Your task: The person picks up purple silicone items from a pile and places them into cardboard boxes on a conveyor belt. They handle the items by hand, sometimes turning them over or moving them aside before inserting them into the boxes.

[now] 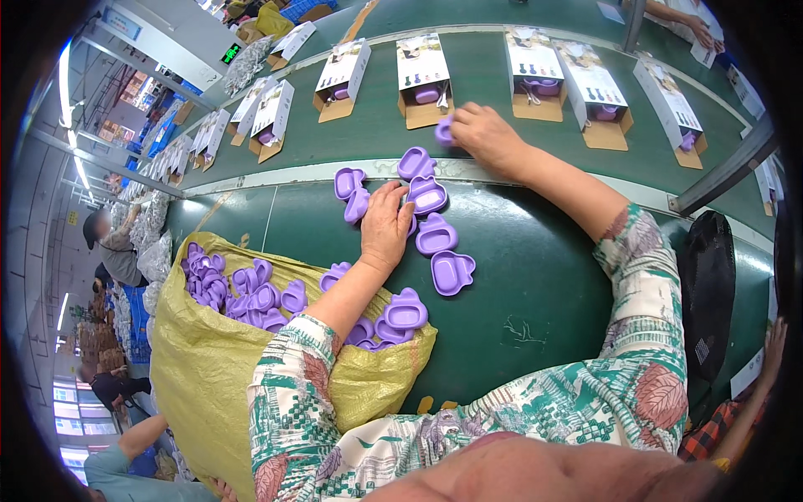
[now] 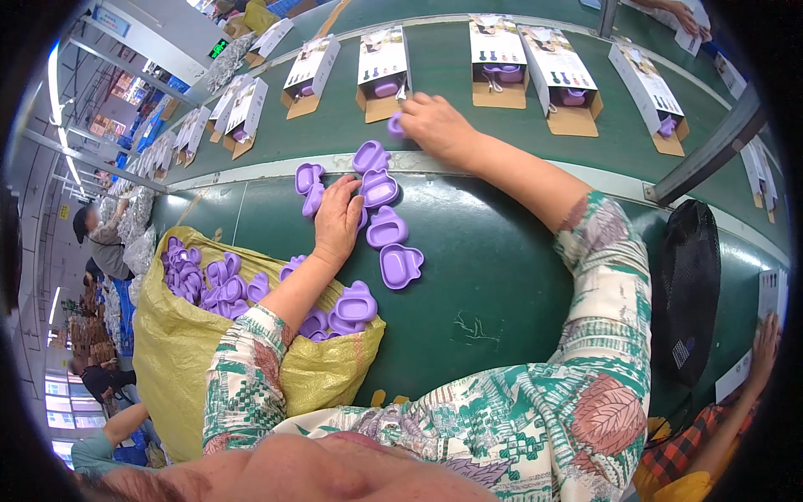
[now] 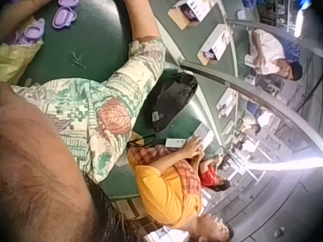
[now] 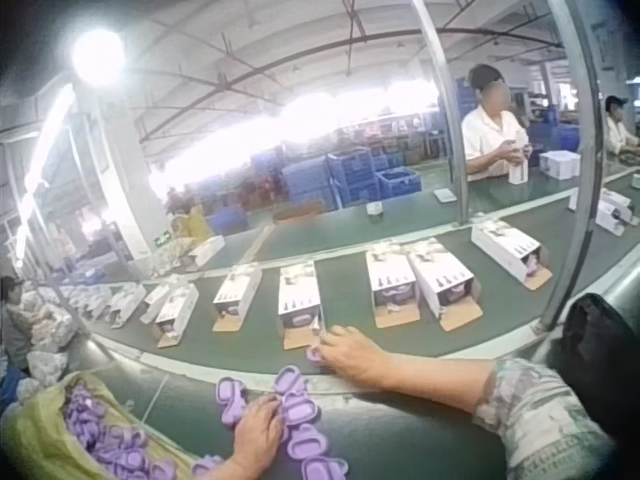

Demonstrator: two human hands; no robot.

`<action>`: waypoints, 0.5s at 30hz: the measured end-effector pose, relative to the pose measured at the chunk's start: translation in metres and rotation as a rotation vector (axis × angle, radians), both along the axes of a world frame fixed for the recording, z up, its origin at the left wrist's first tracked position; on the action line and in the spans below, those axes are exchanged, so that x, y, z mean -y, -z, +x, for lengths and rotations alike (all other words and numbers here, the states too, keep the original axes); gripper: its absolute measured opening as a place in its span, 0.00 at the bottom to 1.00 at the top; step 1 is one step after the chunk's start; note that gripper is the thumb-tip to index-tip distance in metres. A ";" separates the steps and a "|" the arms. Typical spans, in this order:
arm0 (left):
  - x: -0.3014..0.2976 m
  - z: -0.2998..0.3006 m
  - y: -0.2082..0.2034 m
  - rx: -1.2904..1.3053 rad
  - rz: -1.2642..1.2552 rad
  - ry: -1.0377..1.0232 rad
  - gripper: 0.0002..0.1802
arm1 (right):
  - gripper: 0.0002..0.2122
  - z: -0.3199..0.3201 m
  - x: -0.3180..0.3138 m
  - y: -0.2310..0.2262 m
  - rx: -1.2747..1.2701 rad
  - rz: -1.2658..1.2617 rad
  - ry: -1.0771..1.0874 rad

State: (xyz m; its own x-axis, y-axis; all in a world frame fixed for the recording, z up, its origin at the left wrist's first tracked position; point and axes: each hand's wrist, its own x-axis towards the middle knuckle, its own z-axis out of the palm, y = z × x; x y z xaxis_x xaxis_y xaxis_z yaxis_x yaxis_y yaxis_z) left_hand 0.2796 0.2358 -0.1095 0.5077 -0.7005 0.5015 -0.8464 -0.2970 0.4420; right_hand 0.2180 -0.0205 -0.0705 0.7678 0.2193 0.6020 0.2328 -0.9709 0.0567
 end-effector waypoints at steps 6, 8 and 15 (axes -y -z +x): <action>0.001 0.000 0.001 -0.010 -0.012 0.012 0.18 | 0.05 0.071 0.029 -0.002 0.098 -0.243 0.327; 0.004 0.000 0.000 -0.016 -0.026 0.024 0.17 | 0.05 0.067 0.042 -0.004 0.182 -0.119 0.415; -0.001 0.001 -0.003 -0.005 -0.022 0.001 0.17 | 0.08 0.020 -0.038 0.011 -0.056 0.089 -0.201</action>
State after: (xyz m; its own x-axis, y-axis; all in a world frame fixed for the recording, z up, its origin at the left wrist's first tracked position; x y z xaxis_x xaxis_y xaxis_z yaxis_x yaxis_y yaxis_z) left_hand 0.2810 0.2373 -0.1068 0.5094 -0.6901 0.5141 -0.8445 -0.2860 0.4528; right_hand 0.2380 0.0171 -0.0815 0.7467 0.3197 0.5833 0.4227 -0.9051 -0.0452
